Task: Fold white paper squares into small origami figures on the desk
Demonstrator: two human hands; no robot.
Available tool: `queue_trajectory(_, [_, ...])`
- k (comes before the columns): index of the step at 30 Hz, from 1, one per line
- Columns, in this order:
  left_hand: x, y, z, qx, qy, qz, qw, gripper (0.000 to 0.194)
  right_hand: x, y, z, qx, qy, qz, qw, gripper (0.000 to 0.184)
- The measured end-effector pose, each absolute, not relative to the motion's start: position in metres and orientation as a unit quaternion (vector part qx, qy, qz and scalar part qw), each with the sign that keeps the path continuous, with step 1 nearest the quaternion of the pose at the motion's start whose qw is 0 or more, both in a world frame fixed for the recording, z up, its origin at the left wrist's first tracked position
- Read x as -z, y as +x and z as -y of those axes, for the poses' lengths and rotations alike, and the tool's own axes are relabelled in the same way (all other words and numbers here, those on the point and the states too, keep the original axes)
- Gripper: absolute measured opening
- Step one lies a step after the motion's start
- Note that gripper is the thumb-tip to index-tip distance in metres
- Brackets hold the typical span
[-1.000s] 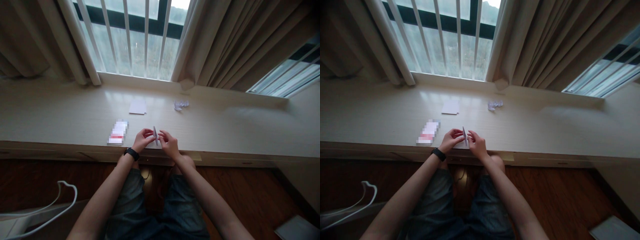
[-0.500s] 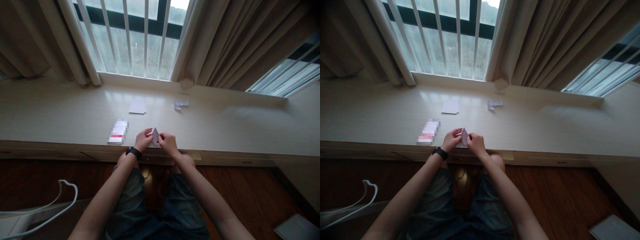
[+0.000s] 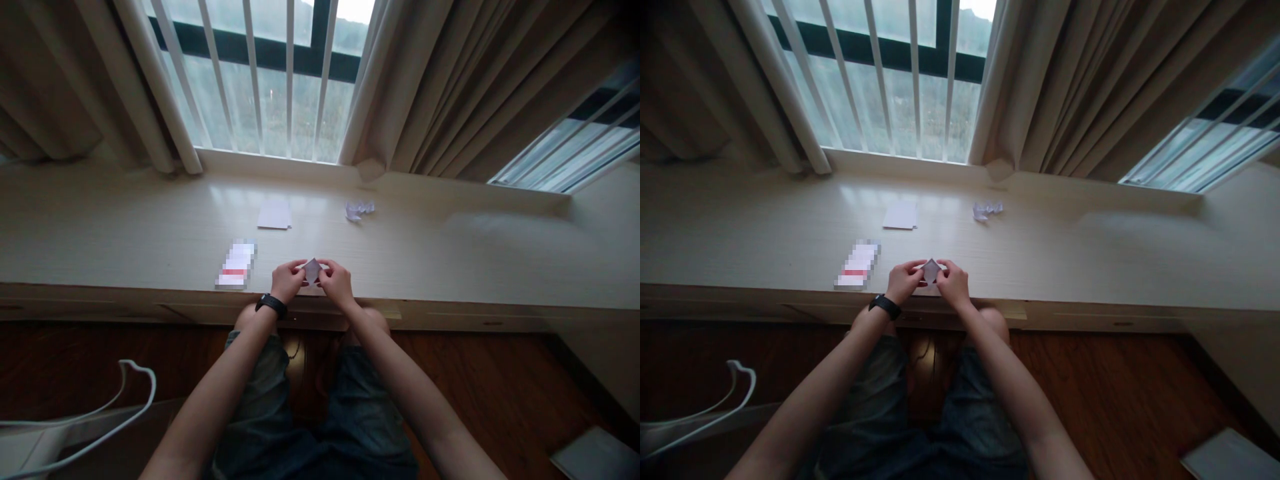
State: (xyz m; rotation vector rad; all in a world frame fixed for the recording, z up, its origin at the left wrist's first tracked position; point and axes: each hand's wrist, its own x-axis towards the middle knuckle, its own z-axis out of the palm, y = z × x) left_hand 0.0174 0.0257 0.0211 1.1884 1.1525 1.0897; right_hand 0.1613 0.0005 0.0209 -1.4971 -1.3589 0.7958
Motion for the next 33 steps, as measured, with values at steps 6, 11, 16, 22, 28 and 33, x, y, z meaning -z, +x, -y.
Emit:
queue_trajectory(6, [-0.026, 0.017, -0.022, -0.486, 0.391, -0.475, 0.621, 0.023, -0.018, 0.164, -0.003, -0.512, -0.528, 0.394, 0.551, 0.025])
queue_trajectory(11, [-0.028, 0.017, -0.021, -0.497, 0.368, -0.464, 0.634, 0.018, -0.017, 0.166, 0.001, -0.534, -0.496, 0.369, 0.576, 0.022])
queue_trajectory(16, [-0.026, 0.011, -0.021, -0.486, 0.379, -0.437, 0.655, 0.023, -0.016, 0.171, 0.002, -0.544, -0.480, 0.381, 0.574, 0.021])
queue_trajectory(22, [-0.023, 0.005, -0.026, -0.468, 0.444, -0.449, 0.618, 0.046, -0.013, 0.175, -0.004, -0.553, -0.461, 0.420, 0.553, 0.031])
queue_trajectory(28, [-0.020, 0.000, -0.029, -0.448, 0.455, -0.455, 0.621, 0.054, -0.005, 0.171, -0.010, -0.501, -0.517, 0.446, 0.532, 0.050])
queue_trajectory(33, [-0.020, -0.007, -0.032, -0.423, 0.455, -0.449, 0.642, 0.052, -0.004, 0.171, -0.011, -0.506, -0.521, 0.445, 0.524, 0.048])
